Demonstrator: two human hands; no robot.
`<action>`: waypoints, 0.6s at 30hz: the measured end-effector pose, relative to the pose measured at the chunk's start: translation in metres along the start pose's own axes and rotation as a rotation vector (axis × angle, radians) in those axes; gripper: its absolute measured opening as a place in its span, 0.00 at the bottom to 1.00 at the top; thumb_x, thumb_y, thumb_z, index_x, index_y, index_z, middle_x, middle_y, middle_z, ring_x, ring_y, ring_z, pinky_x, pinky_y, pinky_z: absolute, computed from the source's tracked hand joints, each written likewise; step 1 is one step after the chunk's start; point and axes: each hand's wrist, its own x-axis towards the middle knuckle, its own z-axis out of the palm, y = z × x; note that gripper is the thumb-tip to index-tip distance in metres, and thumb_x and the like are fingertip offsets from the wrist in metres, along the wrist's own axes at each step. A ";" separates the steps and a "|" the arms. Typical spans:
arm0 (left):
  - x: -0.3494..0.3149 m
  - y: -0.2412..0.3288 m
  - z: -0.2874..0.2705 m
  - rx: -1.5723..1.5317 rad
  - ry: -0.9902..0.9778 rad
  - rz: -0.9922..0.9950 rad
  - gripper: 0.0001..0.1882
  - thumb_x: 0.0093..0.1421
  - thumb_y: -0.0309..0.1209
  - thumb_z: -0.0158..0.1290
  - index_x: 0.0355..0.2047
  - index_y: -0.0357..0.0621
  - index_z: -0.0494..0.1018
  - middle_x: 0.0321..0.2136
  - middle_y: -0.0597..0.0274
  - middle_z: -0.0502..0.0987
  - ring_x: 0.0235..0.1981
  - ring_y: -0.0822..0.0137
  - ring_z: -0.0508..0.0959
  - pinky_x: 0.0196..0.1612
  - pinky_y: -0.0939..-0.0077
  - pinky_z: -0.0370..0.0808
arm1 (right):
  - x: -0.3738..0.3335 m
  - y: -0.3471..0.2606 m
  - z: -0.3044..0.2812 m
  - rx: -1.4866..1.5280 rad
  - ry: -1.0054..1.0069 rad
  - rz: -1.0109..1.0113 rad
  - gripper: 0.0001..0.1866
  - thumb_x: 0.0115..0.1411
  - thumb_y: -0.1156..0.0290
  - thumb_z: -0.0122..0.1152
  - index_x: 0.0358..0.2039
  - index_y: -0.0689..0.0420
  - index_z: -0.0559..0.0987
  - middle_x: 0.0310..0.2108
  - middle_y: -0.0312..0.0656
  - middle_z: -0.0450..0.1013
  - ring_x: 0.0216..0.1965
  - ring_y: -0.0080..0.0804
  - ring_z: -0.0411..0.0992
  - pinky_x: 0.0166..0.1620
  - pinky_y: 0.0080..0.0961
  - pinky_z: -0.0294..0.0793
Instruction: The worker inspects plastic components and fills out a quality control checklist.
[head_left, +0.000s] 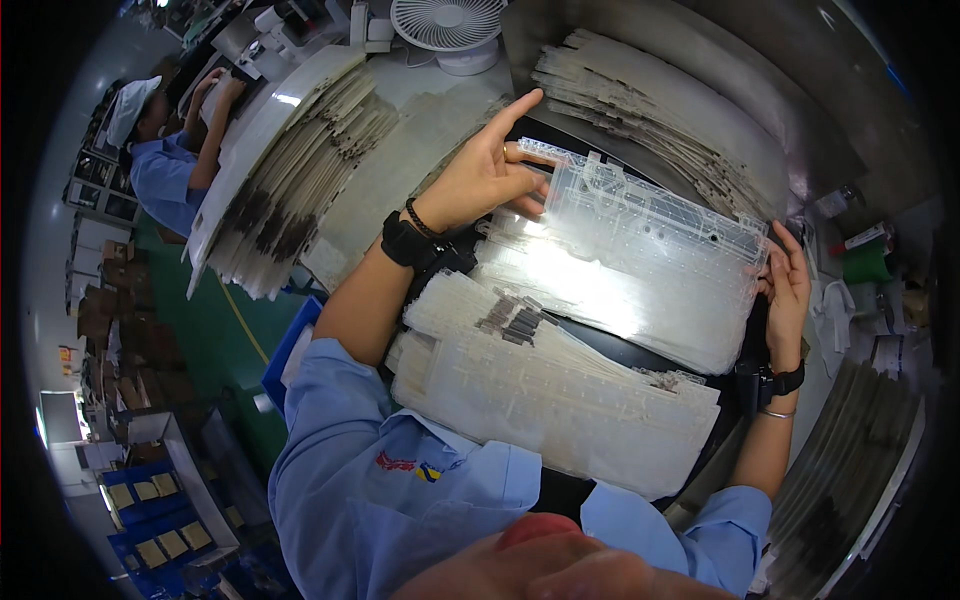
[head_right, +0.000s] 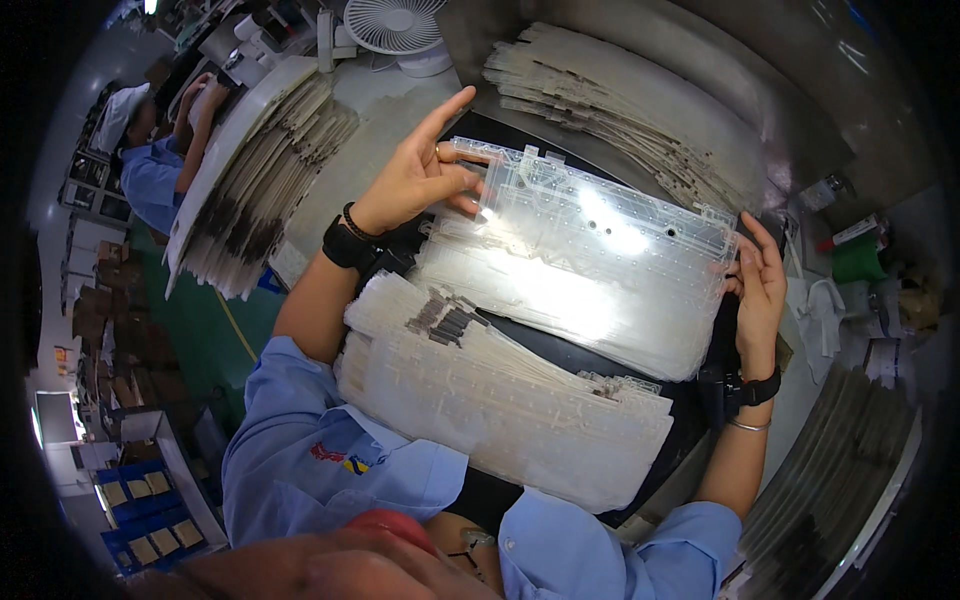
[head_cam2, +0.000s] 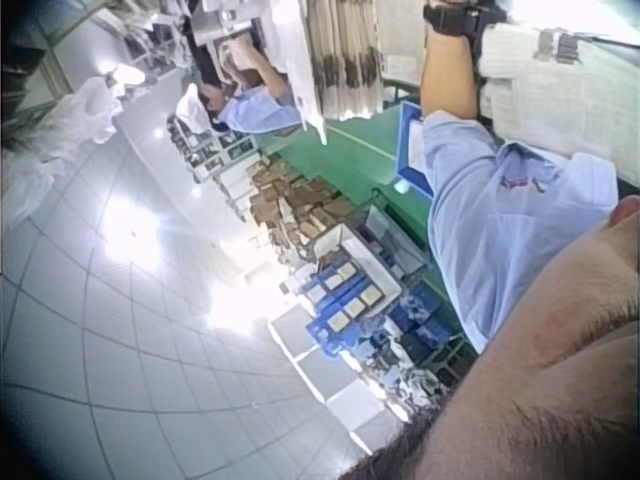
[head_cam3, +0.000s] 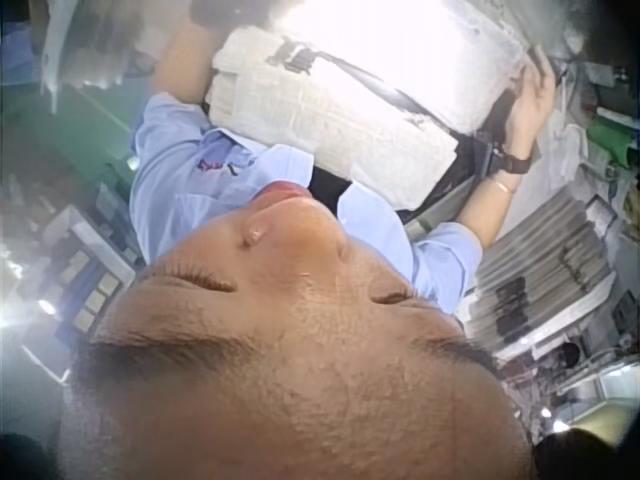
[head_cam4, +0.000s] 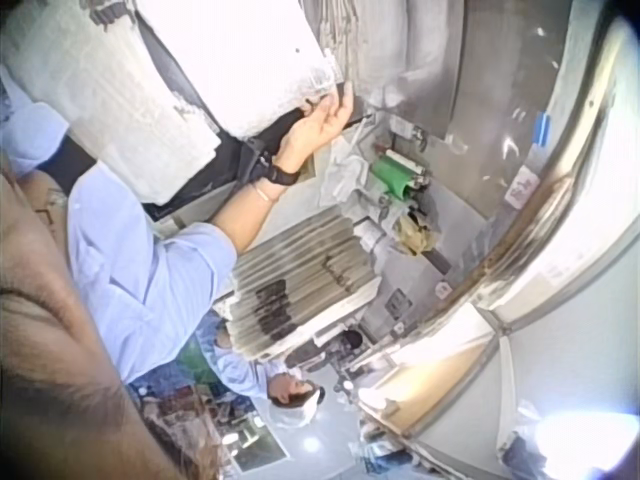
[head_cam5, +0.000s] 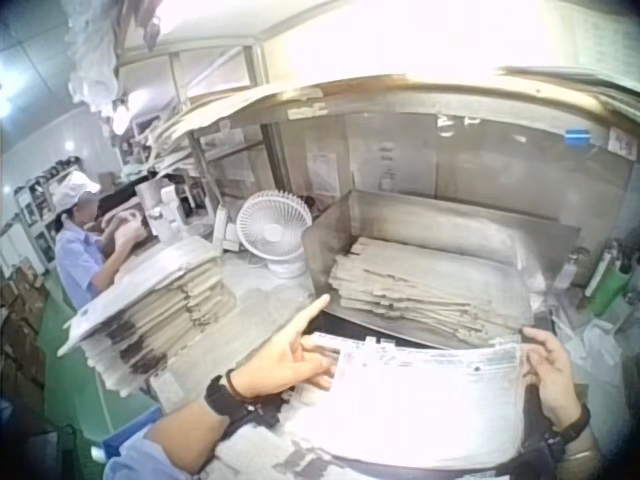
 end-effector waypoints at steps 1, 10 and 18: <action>0.000 -0.001 0.000 0.003 -0.007 0.006 0.45 0.58 0.15 0.49 0.68 0.51 0.35 0.46 0.42 0.72 0.37 0.65 0.79 0.38 0.73 0.82 | 0.000 0.001 -0.002 -0.003 0.001 -0.001 0.19 0.67 0.70 0.48 0.58 0.59 0.67 0.44 0.38 0.74 0.30 0.13 0.72 0.27 0.07 0.69; 0.006 -0.016 -0.011 0.530 -0.013 0.358 0.18 0.52 0.20 0.57 0.46 0.41 0.74 0.52 0.54 0.72 0.50 0.68 0.74 0.49 0.76 0.75 | 0.003 0.010 -0.007 -0.413 -0.084 -0.361 0.13 0.61 0.77 0.54 0.47 0.59 0.76 0.42 0.39 0.75 0.36 0.19 0.72 0.34 0.12 0.69; 0.001 -0.003 -0.002 0.048 0.121 -0.094 0.17 0.60 0.26 0.54 0.50 0.35 0.68 0.33 0.56 0.80 0.25 0.71 0.81 0.24 0.86 0.78 | -0.015 -0.014 0.026 0.101 -0.014 0.082 0.24 0.63 0.73 0.55 0.58 0.62 0.64 0.33 0.43 0.78 0.17 0.15 0.69 0.18 0.09 0.66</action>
